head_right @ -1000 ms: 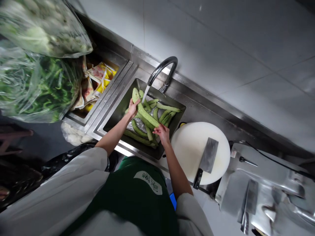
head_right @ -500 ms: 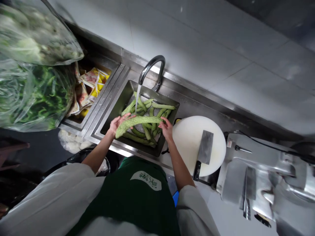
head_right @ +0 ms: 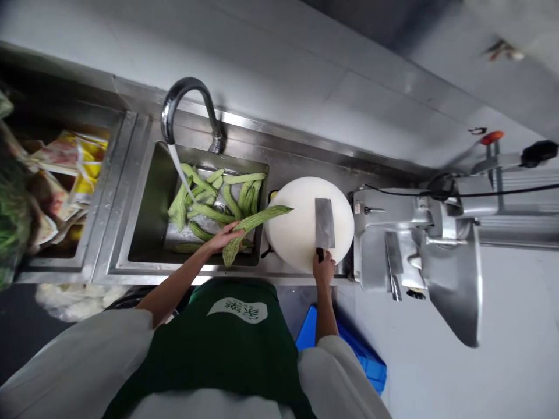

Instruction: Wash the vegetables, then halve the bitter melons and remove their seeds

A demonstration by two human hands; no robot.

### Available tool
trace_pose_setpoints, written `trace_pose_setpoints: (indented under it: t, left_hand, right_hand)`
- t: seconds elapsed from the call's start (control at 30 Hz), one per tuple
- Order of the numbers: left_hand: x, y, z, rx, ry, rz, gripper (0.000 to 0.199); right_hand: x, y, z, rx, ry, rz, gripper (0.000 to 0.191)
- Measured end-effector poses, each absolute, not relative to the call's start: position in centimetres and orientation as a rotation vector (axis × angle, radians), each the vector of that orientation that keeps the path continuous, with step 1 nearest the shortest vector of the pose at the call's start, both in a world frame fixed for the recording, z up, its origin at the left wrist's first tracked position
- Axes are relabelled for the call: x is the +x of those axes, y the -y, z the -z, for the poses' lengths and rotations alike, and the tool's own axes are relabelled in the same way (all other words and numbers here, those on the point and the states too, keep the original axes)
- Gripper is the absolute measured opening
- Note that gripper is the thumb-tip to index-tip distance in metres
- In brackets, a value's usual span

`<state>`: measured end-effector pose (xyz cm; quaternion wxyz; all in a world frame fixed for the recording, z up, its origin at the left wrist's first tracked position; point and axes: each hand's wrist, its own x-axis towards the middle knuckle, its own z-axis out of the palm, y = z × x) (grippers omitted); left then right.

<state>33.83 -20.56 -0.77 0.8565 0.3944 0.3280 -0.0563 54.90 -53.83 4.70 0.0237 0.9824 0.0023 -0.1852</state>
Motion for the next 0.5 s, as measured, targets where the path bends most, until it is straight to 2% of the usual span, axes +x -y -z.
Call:
trace_pose_setpoints:
  t: [0.2,0.33,0.5]
  left_hand:
    - [37.5,22.3,0.2,1.107,-0.62,0.167,0.075]
    - [38.1,22.4,-0.1,1.299,-0.595,0.059,0.065]
    - [38.1,22.4,0.1,1.387,-0.576,0.034,0.057]
  right_hand:
    - [55.3,53.7,-4.4,3.119,-0.115,0.549,0.06]
    - [54.4,52.6,-5.5,3.5,-0.126,0.438,0.046]
    - [51.9,49.6,-7.0,3.764,-0.394,0.664,0.044]
